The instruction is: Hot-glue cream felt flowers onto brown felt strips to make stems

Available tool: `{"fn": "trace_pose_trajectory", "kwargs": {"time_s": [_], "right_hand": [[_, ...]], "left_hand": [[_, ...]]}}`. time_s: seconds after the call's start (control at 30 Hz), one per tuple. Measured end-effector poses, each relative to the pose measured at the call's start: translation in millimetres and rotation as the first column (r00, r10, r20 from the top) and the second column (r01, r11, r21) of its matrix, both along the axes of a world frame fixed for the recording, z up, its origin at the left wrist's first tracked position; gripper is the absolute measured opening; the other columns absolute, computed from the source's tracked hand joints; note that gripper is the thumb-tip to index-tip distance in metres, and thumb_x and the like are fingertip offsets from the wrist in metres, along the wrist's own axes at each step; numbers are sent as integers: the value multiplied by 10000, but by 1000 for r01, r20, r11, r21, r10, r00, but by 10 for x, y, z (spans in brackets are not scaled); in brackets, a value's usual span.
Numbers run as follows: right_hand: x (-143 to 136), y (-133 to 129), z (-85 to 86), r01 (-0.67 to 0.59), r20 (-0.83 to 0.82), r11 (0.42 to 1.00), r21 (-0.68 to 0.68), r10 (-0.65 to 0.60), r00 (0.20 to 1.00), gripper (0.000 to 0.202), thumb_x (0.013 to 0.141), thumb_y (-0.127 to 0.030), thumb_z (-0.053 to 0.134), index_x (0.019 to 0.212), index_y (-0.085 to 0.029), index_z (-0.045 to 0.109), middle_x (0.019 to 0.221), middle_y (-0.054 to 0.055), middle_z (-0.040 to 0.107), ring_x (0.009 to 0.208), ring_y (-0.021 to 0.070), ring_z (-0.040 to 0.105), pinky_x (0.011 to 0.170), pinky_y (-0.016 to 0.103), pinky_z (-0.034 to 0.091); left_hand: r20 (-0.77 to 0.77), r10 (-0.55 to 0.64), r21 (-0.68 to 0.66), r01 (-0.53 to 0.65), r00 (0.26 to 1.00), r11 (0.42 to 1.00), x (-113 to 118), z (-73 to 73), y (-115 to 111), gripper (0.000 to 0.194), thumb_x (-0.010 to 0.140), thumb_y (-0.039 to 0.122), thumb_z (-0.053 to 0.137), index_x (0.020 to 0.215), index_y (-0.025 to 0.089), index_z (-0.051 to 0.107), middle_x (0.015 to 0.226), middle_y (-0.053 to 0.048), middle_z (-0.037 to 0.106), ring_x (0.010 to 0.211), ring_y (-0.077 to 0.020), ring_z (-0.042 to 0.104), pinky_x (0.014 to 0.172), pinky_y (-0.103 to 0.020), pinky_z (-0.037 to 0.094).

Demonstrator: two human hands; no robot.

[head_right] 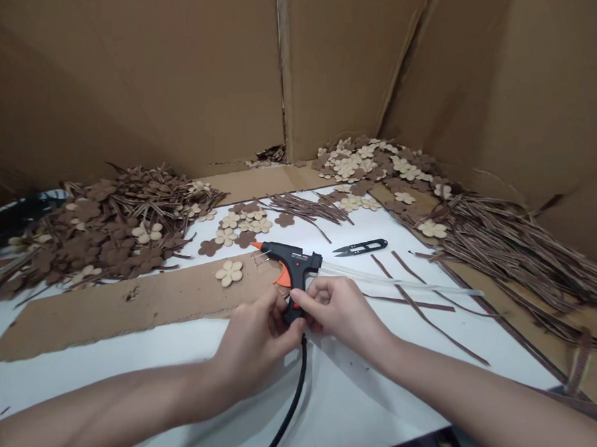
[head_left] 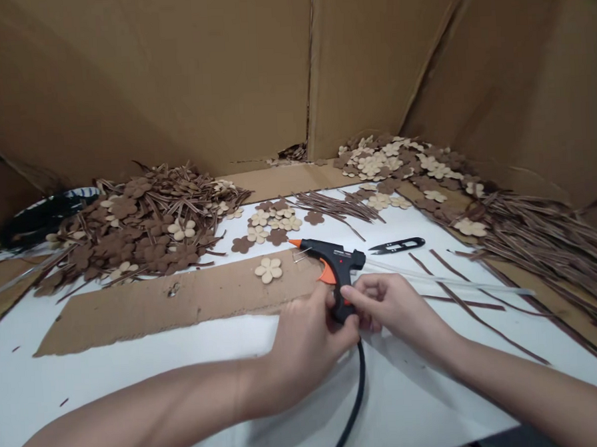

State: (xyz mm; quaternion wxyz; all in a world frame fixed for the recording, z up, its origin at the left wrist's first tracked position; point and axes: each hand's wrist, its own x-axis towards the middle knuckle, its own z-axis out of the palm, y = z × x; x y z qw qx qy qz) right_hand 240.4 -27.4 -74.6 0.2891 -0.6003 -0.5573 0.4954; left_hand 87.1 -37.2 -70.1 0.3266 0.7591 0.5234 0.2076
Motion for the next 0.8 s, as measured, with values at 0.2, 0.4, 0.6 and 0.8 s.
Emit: {"fn": "trace_pose_trajectory", "kwargs": {"time_s": [0.2, 0.4, 0.6, 0.8], "right_hand": [[-69, -67, 24, 55, -247, 998, -25, -60, 967, 357, 735, -516, 573, 658, -177, 491, 560, -37, 508, 496, 95, 496, 466, 209, 398], [-108, -125, 94, 152, -356, 988, -37, -155, 921, 314, 770, -494, 560, 783, -186, 497, 647, -21, 574, 578, 126, 552, 538, 237, 446], [-94, -85, 65, 151, -526, 978, -147, -206, 825, 287, 760, -435, 608, 871, -182, 525, 664, -5, 632, 605, 141, 596, 568, 248, 474], [-72, -51, 22, 256, -495, 960, -113, -278, 823, 267, 765, -431, 603, 767, -183, 502, 585, -20, 605, 546, 118, 563, 521, 218, 430]], "left_hand": [[141, 26, -6, -25, 990, 1000, 1, -1, -46, 184, 738, 306, 560, 709, 209, 406, 522, 53, 494, 455, -112, 473, 448, -216, 322], [71, -110, 43, 107, 991, 993, 33, 66, -85, 189, 779, 350, 538, 839, 194, 450, 604, 19, 564, 482, -128, 496, 454, -231, 331], [-161, -43, 495, 119, 986, 861, -278, 139, 60, 133, 866, 263, 401, 788, 185, 475, 765, -62, 586, 731, -201, 564, 648, -320, 445], [-309, 167, 442, -14, 936, 897, -601, -13, 320, 426, 853, 290, 434, 1216, 102, 315, 1152, -175, 502, 1085, -275, 492, 882, -408, 422]]}}
